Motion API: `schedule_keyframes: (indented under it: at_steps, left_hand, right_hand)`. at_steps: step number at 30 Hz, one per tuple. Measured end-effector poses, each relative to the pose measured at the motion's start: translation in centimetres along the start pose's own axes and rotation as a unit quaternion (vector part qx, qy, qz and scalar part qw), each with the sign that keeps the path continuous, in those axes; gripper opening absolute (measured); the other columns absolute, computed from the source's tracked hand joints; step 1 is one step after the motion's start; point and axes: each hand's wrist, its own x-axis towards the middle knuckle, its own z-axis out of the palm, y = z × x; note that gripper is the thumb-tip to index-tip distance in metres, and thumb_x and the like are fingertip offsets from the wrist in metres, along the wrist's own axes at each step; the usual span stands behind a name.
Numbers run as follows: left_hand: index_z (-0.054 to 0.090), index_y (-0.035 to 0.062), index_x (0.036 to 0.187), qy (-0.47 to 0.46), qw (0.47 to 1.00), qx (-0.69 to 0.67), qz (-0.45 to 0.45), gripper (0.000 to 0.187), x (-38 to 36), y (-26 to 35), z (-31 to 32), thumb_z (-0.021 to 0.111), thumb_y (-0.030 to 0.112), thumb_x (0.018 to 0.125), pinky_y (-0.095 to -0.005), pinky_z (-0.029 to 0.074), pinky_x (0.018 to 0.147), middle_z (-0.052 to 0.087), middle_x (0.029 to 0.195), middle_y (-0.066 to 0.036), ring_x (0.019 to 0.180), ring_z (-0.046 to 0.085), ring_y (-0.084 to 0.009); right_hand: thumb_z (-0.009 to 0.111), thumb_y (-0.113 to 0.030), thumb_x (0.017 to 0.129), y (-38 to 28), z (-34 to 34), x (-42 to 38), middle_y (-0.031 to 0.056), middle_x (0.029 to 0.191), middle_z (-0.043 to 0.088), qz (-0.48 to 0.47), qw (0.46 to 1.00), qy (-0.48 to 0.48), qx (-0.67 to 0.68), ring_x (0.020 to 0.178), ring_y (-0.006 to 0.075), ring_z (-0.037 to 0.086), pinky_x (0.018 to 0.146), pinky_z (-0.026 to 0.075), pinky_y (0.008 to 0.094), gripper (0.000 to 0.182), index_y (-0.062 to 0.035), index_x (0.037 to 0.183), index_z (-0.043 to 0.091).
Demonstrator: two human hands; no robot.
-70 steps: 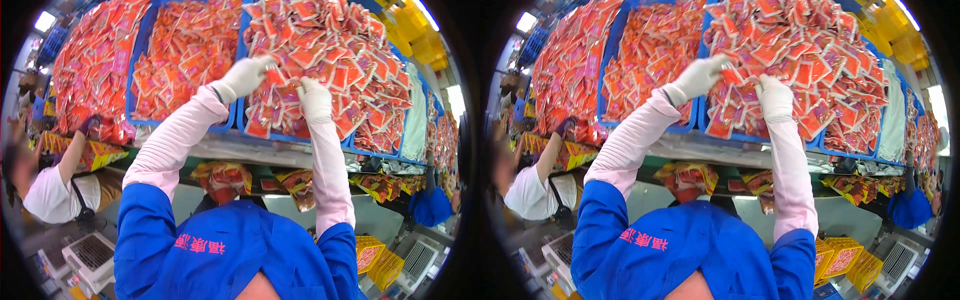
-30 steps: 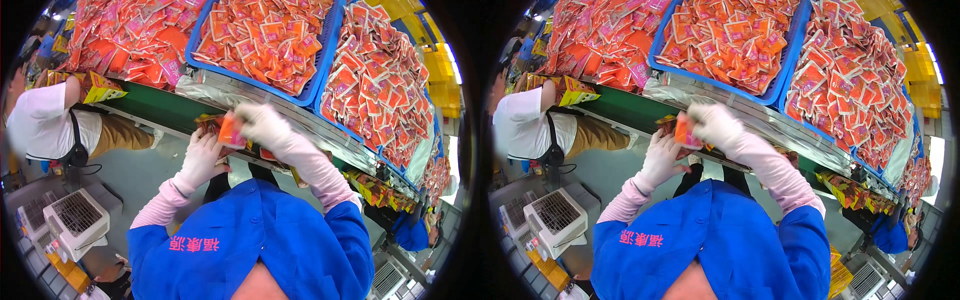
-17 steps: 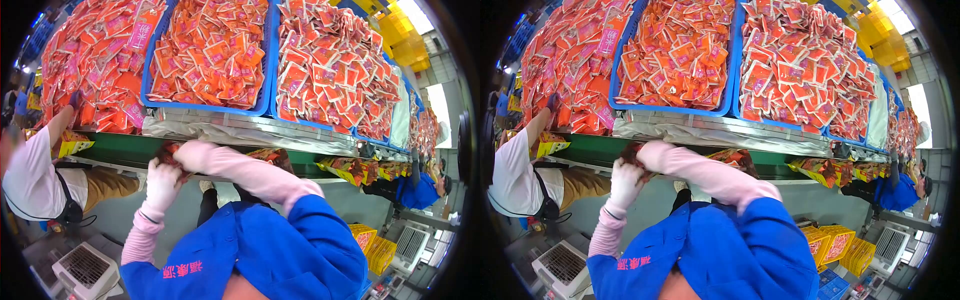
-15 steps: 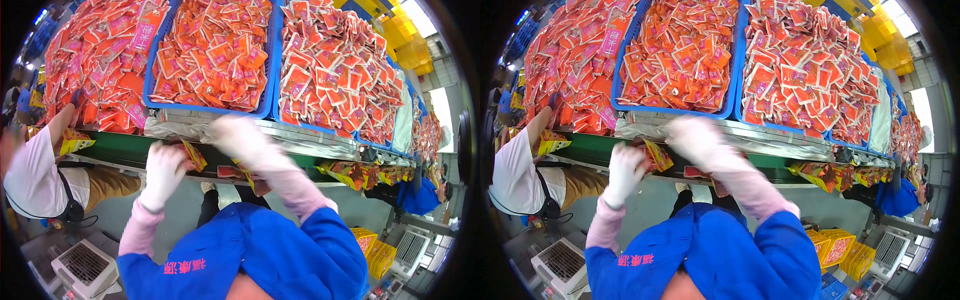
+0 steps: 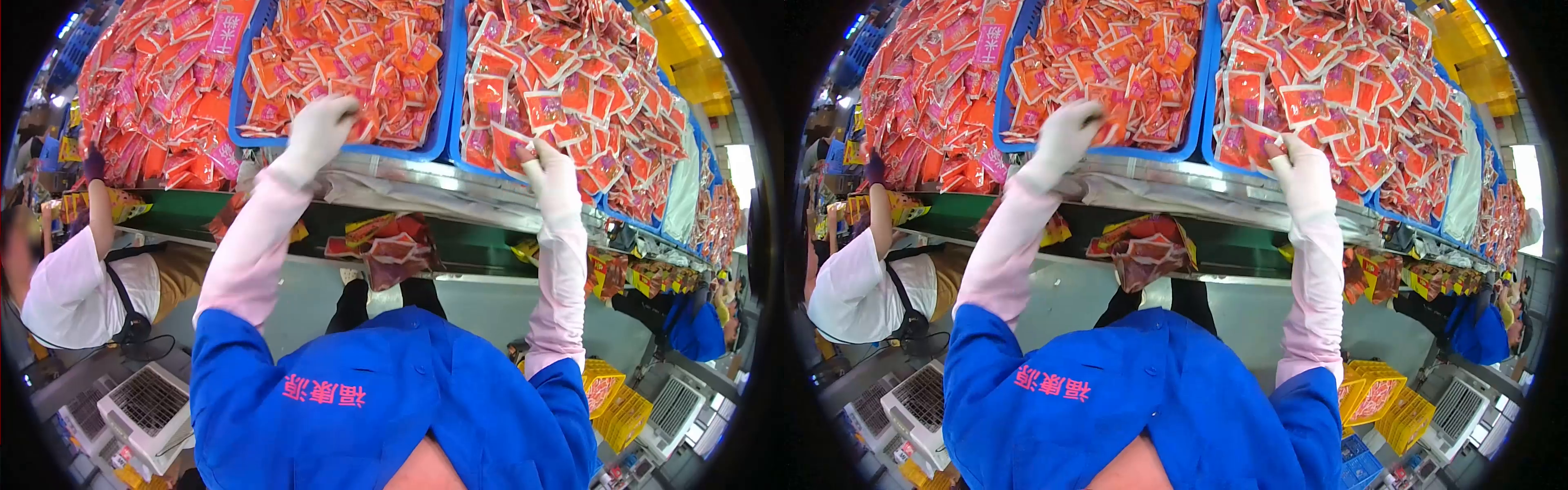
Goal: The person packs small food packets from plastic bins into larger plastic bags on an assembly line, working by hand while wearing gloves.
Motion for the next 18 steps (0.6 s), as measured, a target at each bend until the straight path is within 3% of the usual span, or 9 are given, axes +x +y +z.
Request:
schedule_keyframes:
  at_steps: [1, 2, 4, 8, 9, 13, 15, 17, 18]
  left_hand:
    - [0.071, 0.0072, 0.09, -0.069, 0.988, -0.127, -0.06, 0.011, -3.0, 2.6, -3.6, 0.065, 0.011, 0.082, -0.0447, 0.052, 0.073, 0.068, 0.085, -0.011, 0.088, 0.067, -0.0295]
    - [0.069, 0.0057, 0.089, -0.131, 0.952, -0.25, -0.118, 0.01, -5.9, 4.8, -6.2, 0.067, 0.009, 0.08, -0.046, 0.053, 0.075, 0.067, 0.085, -0.011, 0.087, 0.066, -0.0313]
    - [0.068, 0.0078, 0.087, -0.045, 0.982, -0.164, 0.08, 0.012, -11.9, 7.1, -5.8, 0.068, 0.005, 0.075, -0.0428, 0.052, 0.077, 0.067, 0.084, -0.008, 0.086, 0.066, -0.0289]
    - [0.07, 0.0083, 0.088, -0.114, 0.987, 0.071, 0.084, 0.012, -19.7, 6.7, 1.5, 0.07, 0.01, 0.076, -0.0485, 0.045, 0.094, 0.067, 0.085, -0.007, 0.085, 0.065, -0.0276]
    - [0.07, 0.008, 0.093, -0.23, 0.965, 0.126, 0.03, 0.017, -19.7, 7.4, 1.1, 0.072, 0.016, 0.078, -0.0517, 0.04, 0.1, 0.068, 0.089, -0.007, 0.094, 0.065, -0.0269]
    - [0.068, 0.0089, 0.09, -0.039, 0.995, -0.049, 0.079, 0.012, -21.7, 5.3, -4.1, 0.072, 0.011, 0.078, -0.048, 0.046, 0.096, 0.068, 0.091, -0.009, 0.094, 0.065, -0.0287]
    - [0.065, 0.0088, 0.085, 0.057, 0.998, 0.007, -0.02, 0.008, -23.0, 1.0, -5.5, 0.071, 0.01, 0.079, -0.0438, 0.05, 0.083, 0.067, 0.088, -0.007, 0.089, 0.064, -0.0302]
    - [0.068, 0.0084, 0.092, -0.025, 0.984, 0.059, -0.167, 0.009, -23.8, -4.3, -3.9, 0.067, 0.012, 0.084, -0.0481, 0.051, 0.08, 0.068, 0.091, -0.011, 0.09, 0.065, -0.0351]
    - [0.069, 0.0088, 0.094, -0.141, 0.965, 0.082, -0.204, 0.014, -23.8, -5.7, -2.6, 0.068, 0.018, 0.083, -0.0479, 0.053, 0.08, 0.069, 0.093, -0.012, 0.093, 0.066, -0.0352]
  right_hand:
    - [0.068, -0.019, 0.095, -1.9, -0.4, -1.9, 0.0011, 0.081, 0.069, 0.041, 0.986, -0.021, 0.161, 0.073, 0.0069, 0.058, 0.067, 0.047, 0.0244, 0.027, -0.004, 0.118, 0.068]
    - [0.069, -0.016, 0.094, -2.3, 0.7, -3.2, -0.0001, 0.088, 0.071, 0.005, 0.964, -0.032, 0.263, 0.081, 0.0075, 0.061, 0.073, 0.048, 0.0256, 0.028, -0.0042, 0.12, 0.068]
    - [0.068, -0.007, 0.093, -5.3, 3.6, -6.0, 0.0022, 0.105, 0.074, -0.051, 0.897, -0.089, 0.429, 0.102, 0.0109, 0.066, 0.09, 0.051, 0.0301, 0.032, -0.0058, 0.124, 0.068]
    - [0.064, -0.012, 0.089, -9.9, 10.7, -8.9, 0.0204, 0.108, 0.071, -0.185, 0.924, -0.334, 0.029, 0.099, 0.0367, 0.069, 0.087, 0.055, 0.0432, 0.03, -0.0075, 0.118, 0.068]
    - [0.058, -0.014, 0.092, -8.0, 14.6, -8.7, 0.0204, 0.105, 0.071, -0.28, 0.885, -0.361, -0.089, 0.097, 0.0363, 0.069, 0.085, 0.055, 0.045, 0.028, -0.0075, 0.117, 0.068]
    - [0.05, -0.03, 0.098, -11.5, 23.4, -7.9, 0.0122, 0.121, 0.071, -0.119, 0.777, -0.507, -0.354, 0.112, 0.0284, 0.069, 0.094, 0.054, 0.0376, 0.034, -0.0145, 0.118, 0.073]
    - [0.059, -0.027, 0.091, -7.4, 29.7, -6.8, 0.0098, 0.119, 0.072, -0.215, 0.748, -0.498, -0.384, 0.109, 0.0264, 0.069, 0.093, 0.054, 0.0373, 0.032, -0.0144, 0.117, 0.073]
    - [0.069, -0.024, 0.084, -7.4, 30.5, -7.0, 0.0074, 0.116, 0.073, -0.305, 0.713, -0.479, -0.411, 0.106, 0.0244, 0.07, 0.092, 0.054, 0.037, 0.033, -0.0143, 0.116, 0.073]
    - [0.071, -0.026, 0.081, -9.1, 28.7, -8.2, 0.0061, 0.112, 0.074, -0.321, 0.779, -0.435, -0.318, 0.106, 0.023, 0.069, 0.092, 0.054, 0.0351, 0.034, -0.0149, 0.113, 0.075]
